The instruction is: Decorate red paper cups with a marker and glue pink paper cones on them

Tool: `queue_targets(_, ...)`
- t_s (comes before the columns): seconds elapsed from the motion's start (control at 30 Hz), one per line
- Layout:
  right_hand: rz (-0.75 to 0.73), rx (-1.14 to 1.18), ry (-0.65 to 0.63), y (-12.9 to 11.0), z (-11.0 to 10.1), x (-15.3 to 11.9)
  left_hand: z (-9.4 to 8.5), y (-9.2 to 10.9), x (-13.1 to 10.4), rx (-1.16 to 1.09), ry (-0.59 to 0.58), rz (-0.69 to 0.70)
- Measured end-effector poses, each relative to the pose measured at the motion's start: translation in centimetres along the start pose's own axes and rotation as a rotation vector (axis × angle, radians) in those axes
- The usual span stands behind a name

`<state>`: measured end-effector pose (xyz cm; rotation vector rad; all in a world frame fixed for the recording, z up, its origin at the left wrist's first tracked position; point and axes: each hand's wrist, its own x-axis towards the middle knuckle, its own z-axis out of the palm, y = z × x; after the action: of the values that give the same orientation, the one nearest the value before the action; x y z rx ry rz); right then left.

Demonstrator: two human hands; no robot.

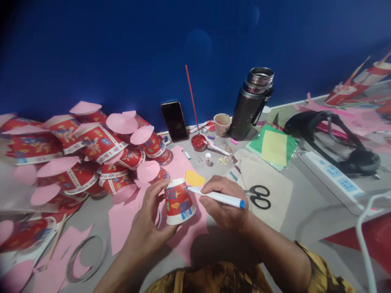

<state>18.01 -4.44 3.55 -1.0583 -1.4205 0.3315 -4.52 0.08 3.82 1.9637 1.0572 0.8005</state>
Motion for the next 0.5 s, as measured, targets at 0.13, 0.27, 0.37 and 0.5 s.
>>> queue_targets(0.13, 0.196, 0.173, 0.053, 0.0, 0.2, -0.3, 1.1, 0.0, 0.2, -0.254, -0.009, -0.096)
queue_targets(0.27, 0.449, 0.376, 0.123, 0.7, 0.5, -0.5, 2.0, -0.3, 0.4, -0.41, 0.035, -0.109)
queue_targets(0.37, 0.526, 0.51, 0.139, 1.4, 0.7, -0.2, 2.4, -0.6, 0.4, -0.514, 0.021, -0.108)
queue_targets(0.5, 0.501, 0.597, 0.16, 1.8, 1.0, 0.3, 2.6, -0.8, 0.1, -0.602, -0.018, -0.127)
